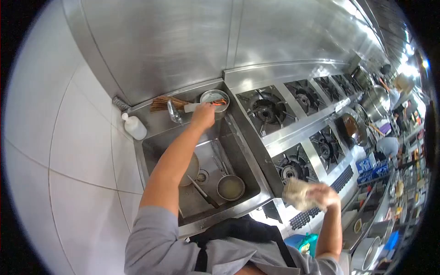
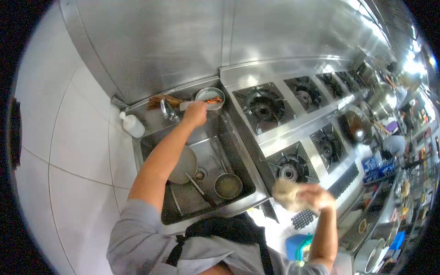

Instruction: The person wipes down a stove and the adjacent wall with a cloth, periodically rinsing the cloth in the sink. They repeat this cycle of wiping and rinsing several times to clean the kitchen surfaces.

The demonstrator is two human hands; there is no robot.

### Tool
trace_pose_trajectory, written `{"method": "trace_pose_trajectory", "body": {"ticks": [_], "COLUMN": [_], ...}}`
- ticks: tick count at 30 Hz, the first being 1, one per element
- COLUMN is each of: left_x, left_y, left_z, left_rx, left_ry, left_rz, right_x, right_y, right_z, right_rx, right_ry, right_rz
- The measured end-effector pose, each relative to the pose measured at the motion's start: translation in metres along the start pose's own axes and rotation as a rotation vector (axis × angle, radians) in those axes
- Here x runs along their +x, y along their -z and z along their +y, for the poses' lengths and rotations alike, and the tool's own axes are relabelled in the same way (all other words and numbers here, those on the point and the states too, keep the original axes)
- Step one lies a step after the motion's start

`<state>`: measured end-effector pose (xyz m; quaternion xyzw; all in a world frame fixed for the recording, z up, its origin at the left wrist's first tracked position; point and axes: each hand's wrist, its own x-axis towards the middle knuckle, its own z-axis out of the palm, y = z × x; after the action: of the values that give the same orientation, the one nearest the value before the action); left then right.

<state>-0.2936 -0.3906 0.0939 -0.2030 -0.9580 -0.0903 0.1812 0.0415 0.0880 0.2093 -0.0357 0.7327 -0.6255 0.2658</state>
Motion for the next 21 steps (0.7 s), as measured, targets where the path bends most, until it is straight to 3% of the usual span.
{"method": "trace_pose_trajectory", "body": {"ticks": [1, 3, 4, 5, 7, 11, 14, 17, 21], "left_x": [0.005, 0.021, 0.026, 0.03, 0.033, 0.058, 0.067, 0.073, 0.071], "left_y": [-0.019, -0.047, -0.047, -0.056, -0.071, -0.08, -0.078, -0.082, -0.088], "left_z": [-0.006, -0.014, -0.013, -0.014, -0.013, -0.013, -0.012, -0.021, -0.033], "left_rx": [-0.001, 0.077, 0.076, 0.068, 0.118, 0.182, 0.213, 0.233, 0.348], "left_ry": [-0.018, 0.006, 0.048, 0.042, 0.119, 0.081, 0.139, 0.192, 0.09], "left_rz": [-0.005, 0.055, -0.089, -0.091, -0.122, -0.295, -0.128, -0.157, -0.178], "right_x": [-0.017, -0.045, -0.056, -0.062, -0.079, -0.101, -0.112, -0.117, -0.111], "right_y": [-0.009, -0.04, -0.05, -0.068, -0.084, -0.098, -0.101, -0.108, -0.114], "right_z": [0.005, 0.034, 0.045, 0.031, 0.057, 0.081, 0.104, 0.12, 0.131], "right_rx": [-0.196, -0.064, -0.017, -0.084, 0.09, 0.123, 0.125, 0.207, 0.136], "right_ry": [-0.184, -0.238, -0.337, -0.373, -0.373, -0.376, -0.415, -0.422, -0.443], "right_rz": [-0.001, 0.204, 0.276, 0.31, 0.386, 0.453, 0.54, 0.565, 0.539]}}
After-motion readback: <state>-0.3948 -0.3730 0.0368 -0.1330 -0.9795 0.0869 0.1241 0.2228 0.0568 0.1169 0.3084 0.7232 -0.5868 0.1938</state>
